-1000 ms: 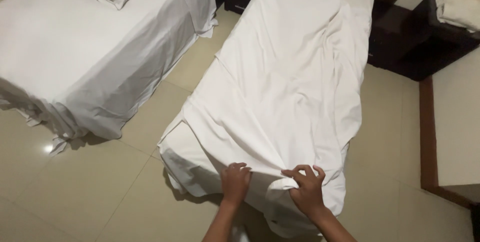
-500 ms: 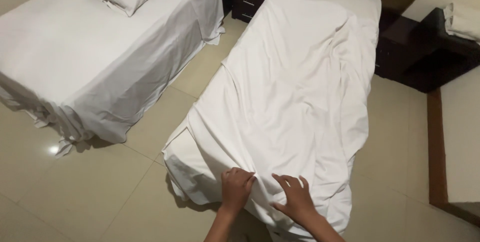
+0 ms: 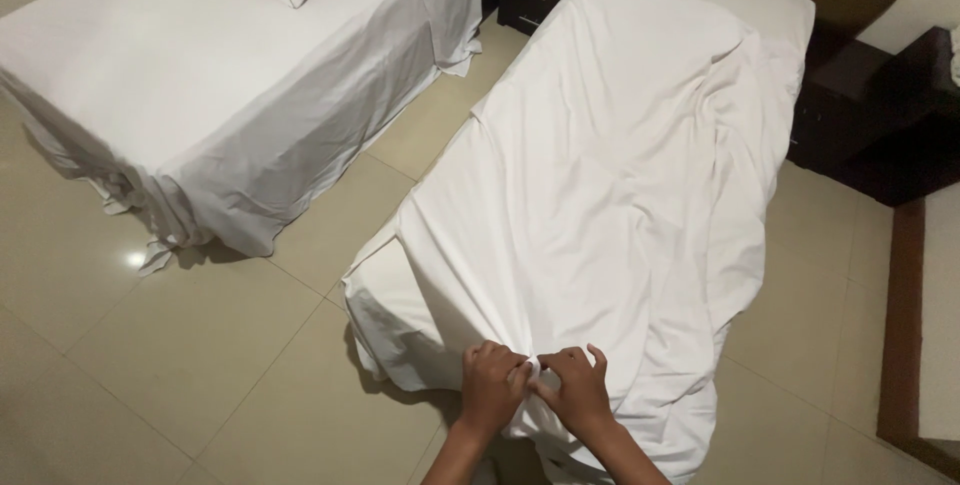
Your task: The person spreads a white bedsheet over a mattress, smoothing it out by hand. They tuck the sheet under the mattress at the corners and along the sides to secure it. The person moves between two single beds in the room to adjust the sheet.
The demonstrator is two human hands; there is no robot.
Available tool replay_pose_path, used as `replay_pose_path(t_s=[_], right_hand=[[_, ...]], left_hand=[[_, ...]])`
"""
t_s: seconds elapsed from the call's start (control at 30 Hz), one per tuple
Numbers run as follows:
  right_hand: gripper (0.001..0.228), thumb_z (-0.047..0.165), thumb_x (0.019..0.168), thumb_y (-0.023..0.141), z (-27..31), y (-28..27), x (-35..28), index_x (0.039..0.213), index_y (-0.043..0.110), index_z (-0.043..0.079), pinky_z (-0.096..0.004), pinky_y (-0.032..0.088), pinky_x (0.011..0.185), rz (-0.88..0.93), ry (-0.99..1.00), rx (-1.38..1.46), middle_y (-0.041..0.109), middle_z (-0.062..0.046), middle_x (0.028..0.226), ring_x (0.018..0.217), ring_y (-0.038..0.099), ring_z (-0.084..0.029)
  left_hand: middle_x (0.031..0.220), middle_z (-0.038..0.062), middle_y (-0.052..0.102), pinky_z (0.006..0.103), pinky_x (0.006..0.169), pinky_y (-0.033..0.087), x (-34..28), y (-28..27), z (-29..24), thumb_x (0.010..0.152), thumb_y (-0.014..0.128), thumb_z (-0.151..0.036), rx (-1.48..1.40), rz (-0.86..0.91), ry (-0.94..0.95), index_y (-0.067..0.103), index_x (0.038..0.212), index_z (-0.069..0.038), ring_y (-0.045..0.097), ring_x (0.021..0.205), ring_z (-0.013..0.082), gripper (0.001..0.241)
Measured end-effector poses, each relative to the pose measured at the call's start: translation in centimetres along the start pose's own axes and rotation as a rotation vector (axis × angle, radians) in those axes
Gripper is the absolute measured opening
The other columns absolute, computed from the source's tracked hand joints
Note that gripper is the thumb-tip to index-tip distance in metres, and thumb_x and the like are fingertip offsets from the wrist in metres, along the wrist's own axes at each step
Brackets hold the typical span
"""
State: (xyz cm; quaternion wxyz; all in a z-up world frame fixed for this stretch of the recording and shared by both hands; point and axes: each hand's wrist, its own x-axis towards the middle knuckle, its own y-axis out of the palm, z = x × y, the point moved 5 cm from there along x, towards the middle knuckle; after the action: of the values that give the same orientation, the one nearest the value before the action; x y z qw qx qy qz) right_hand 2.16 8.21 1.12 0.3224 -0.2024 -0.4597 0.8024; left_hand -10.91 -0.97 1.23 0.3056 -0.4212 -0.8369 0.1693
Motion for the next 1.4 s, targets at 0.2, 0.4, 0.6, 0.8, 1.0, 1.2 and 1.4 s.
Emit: replay_pose_path(t_s=[0.2,0.4,0.6,0.8,1.0,1.2,1.4], right_hand=[[0.015,0.015,0.081,0.077,-2.0,1.0,-0.7,0.095,0.073,0.014,-0.051,0.027,0.110,-0.090,-0.122,0.025,0.069,0.002,0.085,0.099,0.064,-0.018],[0.010,0.009,0.077,0.078,-1.3,-2.0,-3.5,0.087,0.075,0.013,-0.048,0.029,0.105,-0.120,-0.160,0.039,0.067,0.002,0.075,0.092,0.065,-0.017],[0.014,0.010,0.075,0.080,-3.4,-4.5,-6.2,0.088,0.075,0.013,-0.048,0.029,0.102,-0.207,-0.213,0.036,0.068,0.002,0.080,0.092,0.065,-0.018],[0.020,0.013,0.072,0.080,-13.2,-4.6,-9.1,0.092,0.077,0.015,-0.048,0.032,0.102,-0.268,-0.058,-0.049,0.070,0.002,0.082,0.093,0.065,-0.017],[0.050,0.023,0.076,0.078,-14.3,-3.8,-11.5,0.125,0.069,0.024,-0.051,0.027,0.109,-0.082,-0.023,-0.149,0.070,0.000,0.112,0.113,0.059,-0.019],[0.096,0.043,0.070,0.089,-8.4,-4.1,-13.7,0.153,0.043,0.027,-0.053,0.018,0.116,0.219,-0.054,-0.140,0.058,-0.005,0.133,0.125,0.050,-0.020],[0.048,0.017,0.069,0.081,-13.1,-1.3,-17.6,0.116,0.072,0.023,-0.051,0.027,0.110,-0.091,-0.262,0.073,0.074,0.005,0.103,0.106,0.063,-0.018]], left_hand=[[0.087,0.003,0.073,0.0462,0.089,0.040,0.3,0.1,0.3,0.080,0.078,-0.015,0.048,0.002,0.071,0.078,0.090,-0.012,0.064,0.094,0.0248,0.011],[0.115,0.009,0.074,0.0478,0.093,0.042,3.0,0.4,5.1,0.069,0.067,-0.004,0.339,-0.060,0.077,0.078,0.107,-0.014,0.062,0.110,0.0304,0.041],[0.099,0.004,0.076,0.0482,0.094,0.041,5.9,0.1,6.5,0.077,0.071,-0.008,0.316,-0.018,0.053,0.079,0.102,-0.013,0.062,0.106,0.0294,0.027],[0.087,0.006,0.075,0.0478,0.095,0.041,0.4,3.0,4.9,0.080,0.075,-0.014,0.242,0.118,0.001,0.079,0.097,-0.013,0.063,0.092,0.0281,0.017],[0.086,0.006,0.074,0.0475,0.090,0.043,-6.0,5.4,0.1,0.079,0.074,-0.009,0.178,0.017,-0.016,0.078,0.095,-0.010,0.065,0.089,0.0289,0.017],[0.081,0.006,0.072,0.0477,0.091,0.042,-11.5,9.1,-8.0,0.076,0.072,-0.005,0.173,0.062,0.048,0.080,0.096,-0.011,0.066,0.085,0.0281,0.022],[0.079,0.006,0.070,0.0466,0.087,0.041,-16.9,11.4,-15.0,0.077,0.075,-0.007,0.151,0.032,0.064,0.079,0.093,-0.015,0.065,0.082,0.0271,0.018]])
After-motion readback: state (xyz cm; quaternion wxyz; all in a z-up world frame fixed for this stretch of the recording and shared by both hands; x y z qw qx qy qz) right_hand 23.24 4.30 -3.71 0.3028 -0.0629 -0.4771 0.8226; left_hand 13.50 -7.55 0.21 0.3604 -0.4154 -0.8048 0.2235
